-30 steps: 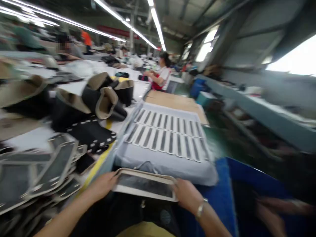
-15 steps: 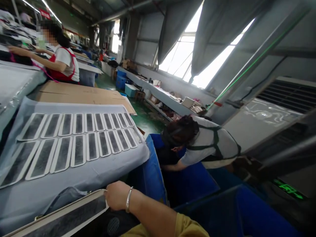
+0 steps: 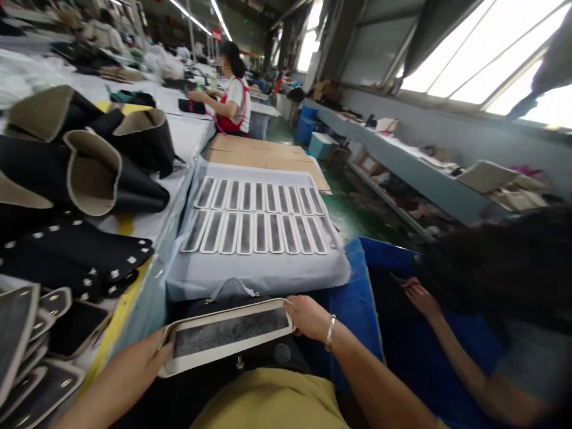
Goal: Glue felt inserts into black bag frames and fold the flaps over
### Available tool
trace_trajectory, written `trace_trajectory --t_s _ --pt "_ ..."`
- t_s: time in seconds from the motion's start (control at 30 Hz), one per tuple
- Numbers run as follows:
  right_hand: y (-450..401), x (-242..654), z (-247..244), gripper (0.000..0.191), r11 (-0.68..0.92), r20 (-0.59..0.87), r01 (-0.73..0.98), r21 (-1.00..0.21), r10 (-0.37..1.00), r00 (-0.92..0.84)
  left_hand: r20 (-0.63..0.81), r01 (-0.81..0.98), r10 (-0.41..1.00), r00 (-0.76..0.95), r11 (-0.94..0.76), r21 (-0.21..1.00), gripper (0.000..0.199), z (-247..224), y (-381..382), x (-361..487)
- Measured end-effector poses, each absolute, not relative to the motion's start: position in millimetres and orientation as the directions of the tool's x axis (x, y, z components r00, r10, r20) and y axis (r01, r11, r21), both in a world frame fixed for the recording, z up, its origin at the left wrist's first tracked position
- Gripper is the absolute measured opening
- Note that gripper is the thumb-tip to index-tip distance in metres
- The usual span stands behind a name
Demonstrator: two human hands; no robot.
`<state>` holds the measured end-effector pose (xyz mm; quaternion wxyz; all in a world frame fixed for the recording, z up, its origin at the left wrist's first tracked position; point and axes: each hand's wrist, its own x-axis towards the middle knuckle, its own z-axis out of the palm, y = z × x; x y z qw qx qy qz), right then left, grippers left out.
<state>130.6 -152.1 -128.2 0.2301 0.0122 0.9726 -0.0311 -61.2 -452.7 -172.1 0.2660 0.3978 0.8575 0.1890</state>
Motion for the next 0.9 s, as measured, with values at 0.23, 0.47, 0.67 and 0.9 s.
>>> trace_trajectory --t_s 0.23,0.47,0.67,0.9 --pt "-155.0 134.1 -131.1 0.028 0.805 -0.434 0.423 -0.415 0.233 -0.870 -0.379 0.553 0.710 -0.594 0.702 0.449 0.046 -163.2 -435.5 -70.2" --pt "-154.8 137.9 -135.1 0.032 0.414 -0.530 0.606 -0.679 0.295 -0.795 -0.425 0.589 0.751 -0.506 0.661 0.466 0.046 -154.2 -426.8 -84.7" --pt "-156.6 138.5 -137.8 0.033 0.351 -0.593 0.668 -0.656 0.308 -0.744 -0.468 0.637 0.733 -0.493 0.671 0.379 0.041 -140.7 -413.9 -85.7" --pt "-156.3 137.3 -131.2 0.037 0.397 -0.632 0.695 -0.600 0.297 -0.716 -0.468 0.650 0.688 -0.555 0.709 0.273 0.035 -133.5 -408.1 -82.4"
